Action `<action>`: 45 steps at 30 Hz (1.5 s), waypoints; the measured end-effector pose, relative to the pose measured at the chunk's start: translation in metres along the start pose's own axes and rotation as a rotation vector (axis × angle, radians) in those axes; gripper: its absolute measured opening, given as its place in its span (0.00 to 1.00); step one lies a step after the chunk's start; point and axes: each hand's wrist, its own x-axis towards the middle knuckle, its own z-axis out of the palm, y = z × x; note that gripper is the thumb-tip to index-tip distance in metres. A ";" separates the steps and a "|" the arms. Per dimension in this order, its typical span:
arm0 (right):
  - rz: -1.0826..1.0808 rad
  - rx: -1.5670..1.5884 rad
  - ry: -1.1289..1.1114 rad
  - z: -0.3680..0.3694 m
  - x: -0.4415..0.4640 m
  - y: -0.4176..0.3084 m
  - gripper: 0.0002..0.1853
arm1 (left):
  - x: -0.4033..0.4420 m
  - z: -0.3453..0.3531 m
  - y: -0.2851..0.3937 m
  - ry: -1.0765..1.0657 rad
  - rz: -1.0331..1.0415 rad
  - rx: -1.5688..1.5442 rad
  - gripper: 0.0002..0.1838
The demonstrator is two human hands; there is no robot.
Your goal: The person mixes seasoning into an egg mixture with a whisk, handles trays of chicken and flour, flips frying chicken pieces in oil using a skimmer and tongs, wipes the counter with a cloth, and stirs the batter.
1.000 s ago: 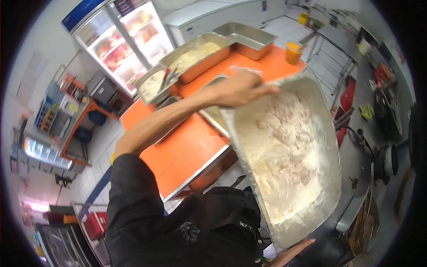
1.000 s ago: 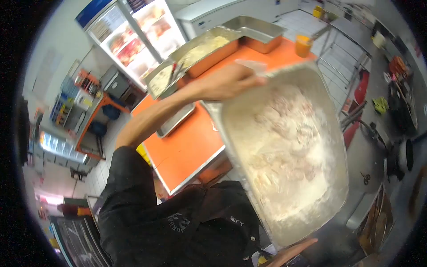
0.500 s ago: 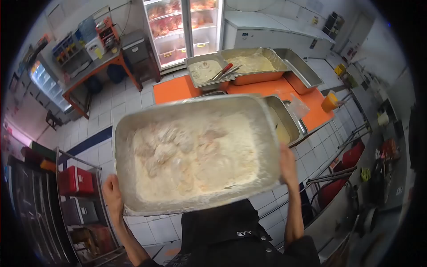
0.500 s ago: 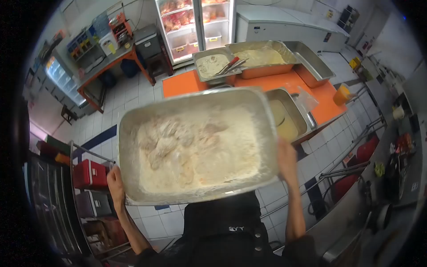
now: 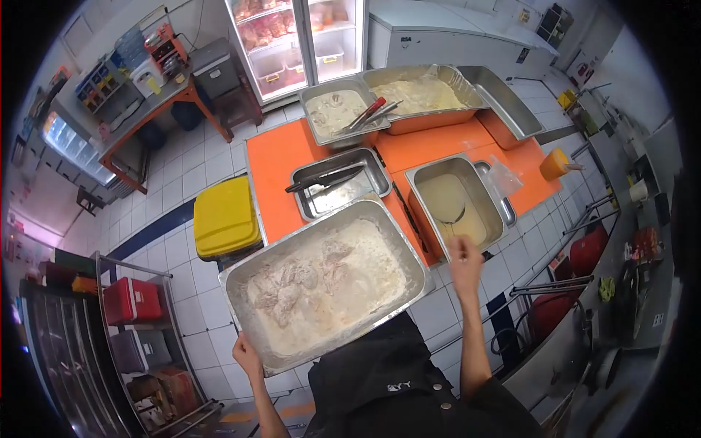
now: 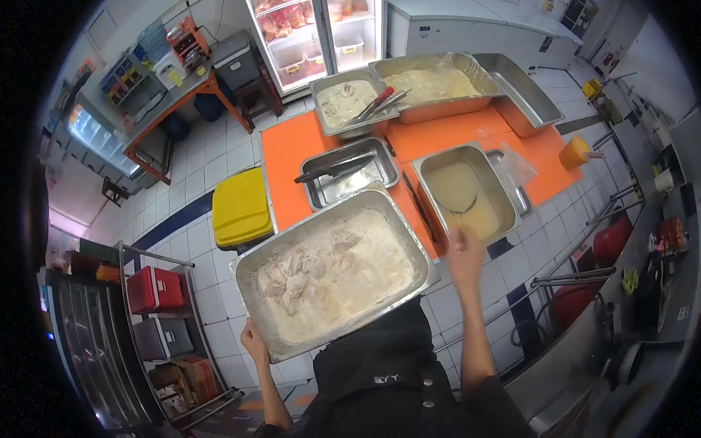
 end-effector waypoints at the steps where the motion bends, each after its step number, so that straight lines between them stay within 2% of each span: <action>1: 0.075 0.007 0.099 -0.018 0.006 0.027 0.11 | 0.001 0.009 -0.003 0.006 0.008 0.001 0.27; 3: 0.010 -0.113 0.329 -0.041 0.003 0.102 0.13 | 0.004 0.019 -0.004 -0.012 0.044 0.106 0.30; 4: 0.131 -0.196 0.256 -0.054 -0.005 0.138 0.16 | 0.015 0.019 0.006 0.003 0.064 0.107 0.30; 5: 0.248 -0.276 0.181 -0.060 -0.013 0.164 0.19 | 0.031 0.014 0.023 -0.123 0.024 0.503 0.31; 6: 0.586 0.037 -0.017 -0.067 -0.019 0.166 0.22 | 0.040 0.012 0.038 -0.243 -0.031 0.898 0.33; 7: 0.909 0.356 -0.229 -0.075 -0.020 0.158 0.26 | 0.052 0.023 0.060 -0.223 -0.017 0.897 0.33; 9: 1.040 0.949 -0.483 -0.075 -0.012 0.143 0.30 | 0.089 0.058 0.119 -0.324 0.100 1.396 0.36; 11: 0.871 0.907 -0.635 -0.071 -0.001 0.145 0.31 | 0.130 0.104 0.146 -0.229 0.277 1.460 0.30; 13: 0.810 0.864 -0.656 -0.084 0.018 0.085 0.29 | 0.159 0.165 0.172 -0.053 0.547 1.089 0.27; 14: 0.741 0.892 -0.726 -0.081 0.021 0.077 0.28 | 0.174 0.195 0.171 -0.089 0.582 1.077 0.27; 15: 0.668 0.914 -0.795 -0.081 0.025 0.074 0.26 | 0.197 0.225 0.165 -0.201 0.523 1.014 0.27; 16: 0.675 0.924 -0.741 -0.082 0.026 0.075 0.26 | 0.223 0.257 0.160 -0.310 0.471 0.960 0.27; 17: 0.542 0.786 -0.969 -0.081 0.029 0.076 0.24 | 0.248 0.290 0.138 -0.342 0.519 0.956 0.27; 18: 0.405 0.635 -1.183 -0.081 0.030 0.079 0.22 | 0.271 0.318 0.107 -0.513 0.181 0.817 0.28; 19: 0.385 0.584 -1.170 -0.083 0.026 0.088 0.25 | 0.285 0.345 0.100 -0.672 -0.164 0.681 0.28; 20: 0.397 0.597 -1.113 -0.088 0.024 0.095 0.25 | 0.260 0.354 0.128 -0.757 -0.252 0.580 0.28; 21: 0.439 0.452 -0.936 -0.094 0.018 0.101 0.24 | 0.245 0.367 0.128 -0.676 -0.141 0.543 0.24; 23: 0.552 0.252 -0.600 -0.109 0.004 0.112 0.21 | 0.288 0.386 0.080 -0.775 -0.123 0.491 0.22; 24: 0.577 0.253 -0.566 -0.116 -0.007 0.124 0.21 | 0.282 0.379 0.090 -0.795 -0.052 0.419 0.22; 25: 0.562 0.206 -0.407 -0.122 -0.016 0.142 0.19 | 0.278 0.373 0.101 -0.810 0.018 0.336 0.22; 26: 0.547 0.158 -0.261 -0.129 -0.027 0.156 0.18 | 0.305 0.367 0.089 -0.829 0.132 0.382 0.22; 27: 0.558 0.151 -0.254 -0.139 -0.036 0.164 0.18 | 0.336 0.359 0.079 -0.837 0.241 0.421 0.22; 29: 0.633 0.248 -0.085 -0.154 -0.043 0.177 0.17 | 0.359 0.328 0.094 -0.658 0.250 0.380 0.08; 30: 0.635 0.245 -0.103 -0.160 -0.043 0.177 0.17 | 0.400 0.306 0.086 -0.697 0.372 0.427 0.13; 31: 0.708 0.184 -0.105 -0.168 -0.038 0.173 0.18 | 0.433 0.288 0.074 -0.559 0.500 0.498 0.18; 32: 0.774 0.119 -0.109 -0.171 -0.033 0.171 0.19 | 0.447 0.265 0.090 -0.601 0.532 0.689 0.21; 33: 0.763 0.112 -0.134 -0.168 -0.026 0.174 0.19 | 0.432 0.241 0.122 -0.677 0.580 0.700 0.23; 34: 0.819 0.285 -0.233 -0.162 -0.018 0.179 0.20 | 0.424 0.229 0.134 -0.523 0.443 0.698 0.22; 36: 0.909 0.624 -0.436 -0.149 -0.001 0.168 0.22 | 0.413 0.204 0.166 -0.713 0.385 0.594 0.20; 37: 0.938 0.788 -0.535 -0.136 0.010 0.151 0.23 | 0.399 0.195 0.183 -0.696 0.365 0.592 0.18; 38: 0.926 0.787 -0.556 -0.119 0.015 0.143 0.23 | 0.380 0.186 0.198 -0.675 0.360 0.589 0.18; 41: 0.912 0.878 -0.654 -0.085 0.019 0.142 0.24 | 0.323 0.170 0.235 -0.550 0.008 0.460 0.15; 43: 0.756 0.563 -0.740 -0.084 0.026 0.156 0.24 | 0.308 0.158 0.242 -0.503 0.030 0.339 0.15; 44: 0.723 0.532 -0.774 -0.103 0.040 0.163 0.24 | 0.297 0.153 0.244 -0.462 0.045 0.216 0.15; 45: 0.689 0.500 -0.813 -0.133 0.062 0.171 0.24 | 0.294 0.148 0.252 -0.456 0.066 0.225 0.21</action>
